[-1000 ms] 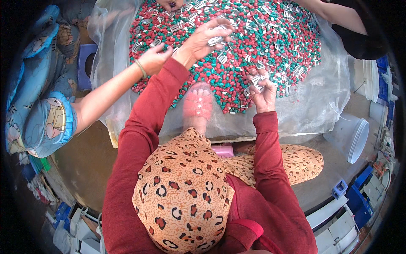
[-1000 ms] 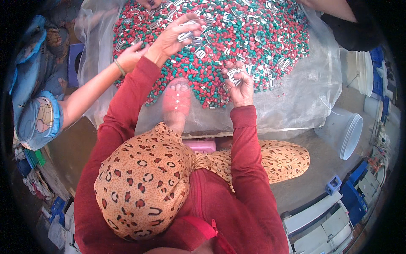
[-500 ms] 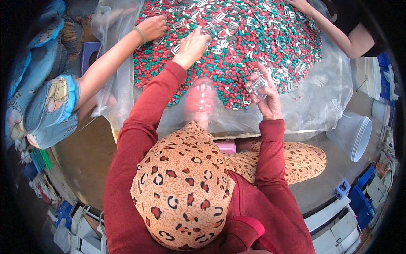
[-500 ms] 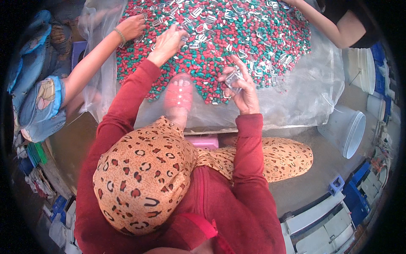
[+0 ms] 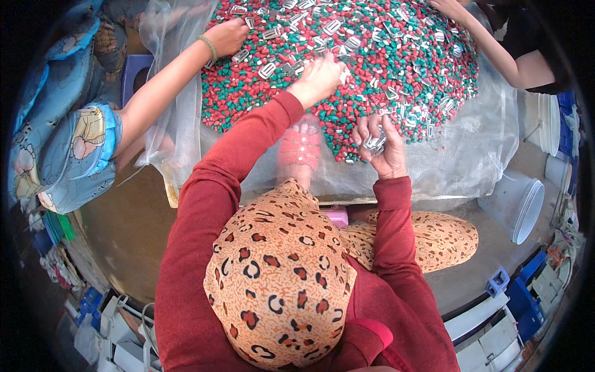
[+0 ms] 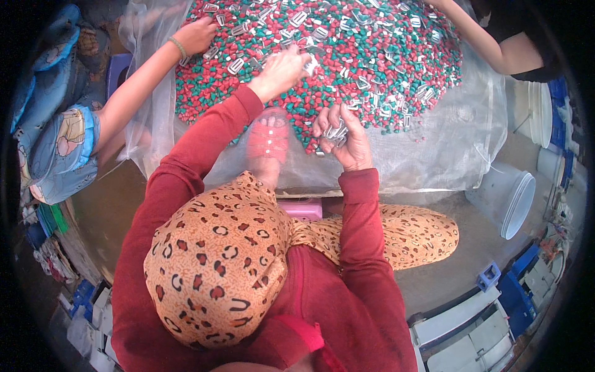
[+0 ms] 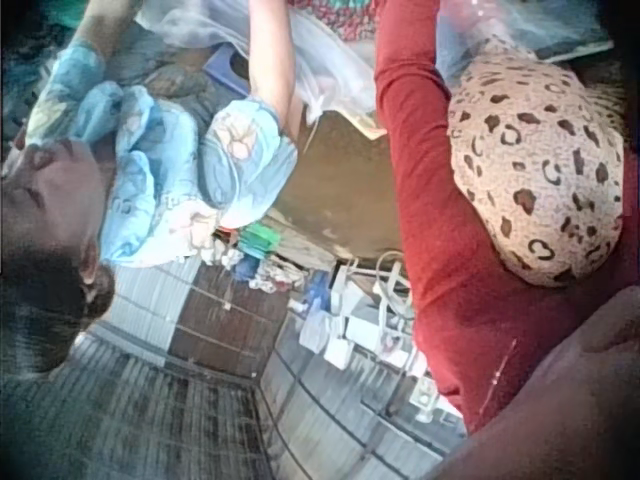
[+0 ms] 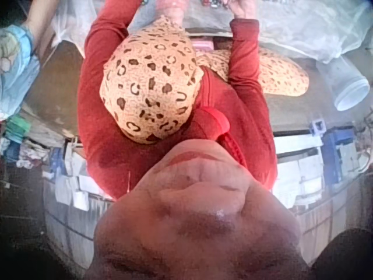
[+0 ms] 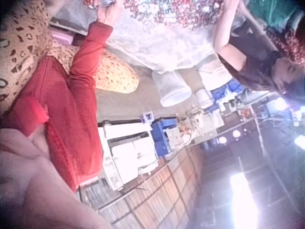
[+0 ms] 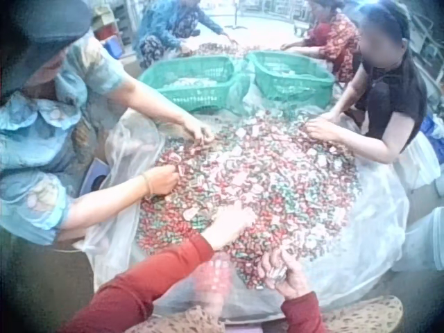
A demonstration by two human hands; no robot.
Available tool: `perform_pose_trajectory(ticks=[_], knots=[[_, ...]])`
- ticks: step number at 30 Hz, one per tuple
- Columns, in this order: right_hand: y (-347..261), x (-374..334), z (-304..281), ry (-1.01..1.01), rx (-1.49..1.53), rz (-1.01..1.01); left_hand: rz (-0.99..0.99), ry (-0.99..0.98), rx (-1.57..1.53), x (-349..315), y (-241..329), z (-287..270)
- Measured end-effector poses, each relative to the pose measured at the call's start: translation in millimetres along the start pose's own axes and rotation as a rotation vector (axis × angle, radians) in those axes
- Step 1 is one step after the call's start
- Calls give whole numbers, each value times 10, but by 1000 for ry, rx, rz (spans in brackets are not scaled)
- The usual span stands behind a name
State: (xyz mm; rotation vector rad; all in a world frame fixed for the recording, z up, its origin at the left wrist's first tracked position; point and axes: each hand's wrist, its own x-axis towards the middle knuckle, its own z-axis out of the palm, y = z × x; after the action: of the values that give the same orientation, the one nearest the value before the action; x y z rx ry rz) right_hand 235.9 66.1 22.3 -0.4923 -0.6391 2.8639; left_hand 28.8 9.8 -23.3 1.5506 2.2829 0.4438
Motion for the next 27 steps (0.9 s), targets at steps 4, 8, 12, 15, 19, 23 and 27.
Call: perform_pose_trajectory(ticks=[4,8,12,15,19,23,27], knots=[[22,17,-36,74,70,82,85,-33,-78,-336,296,193],[64,30,-73,62,32,90,106,-92,-245,-554,299,49],[42,-22,52,61,80,52,-65,120,-140,-402,-174,-272],[5,-73,-26,-30,354,-62,-176,158,27,-290,-418,-392],[-140,-91,-234,-123,524,-188,-188,-21,103,-318,-503,-317],[-348,-246,-260,54,191,-135,-112,-91,-171,-393,-434,-361],[-454,-320,-262,373,-246,-105,-61,112,-455,-408,-349,-532]])
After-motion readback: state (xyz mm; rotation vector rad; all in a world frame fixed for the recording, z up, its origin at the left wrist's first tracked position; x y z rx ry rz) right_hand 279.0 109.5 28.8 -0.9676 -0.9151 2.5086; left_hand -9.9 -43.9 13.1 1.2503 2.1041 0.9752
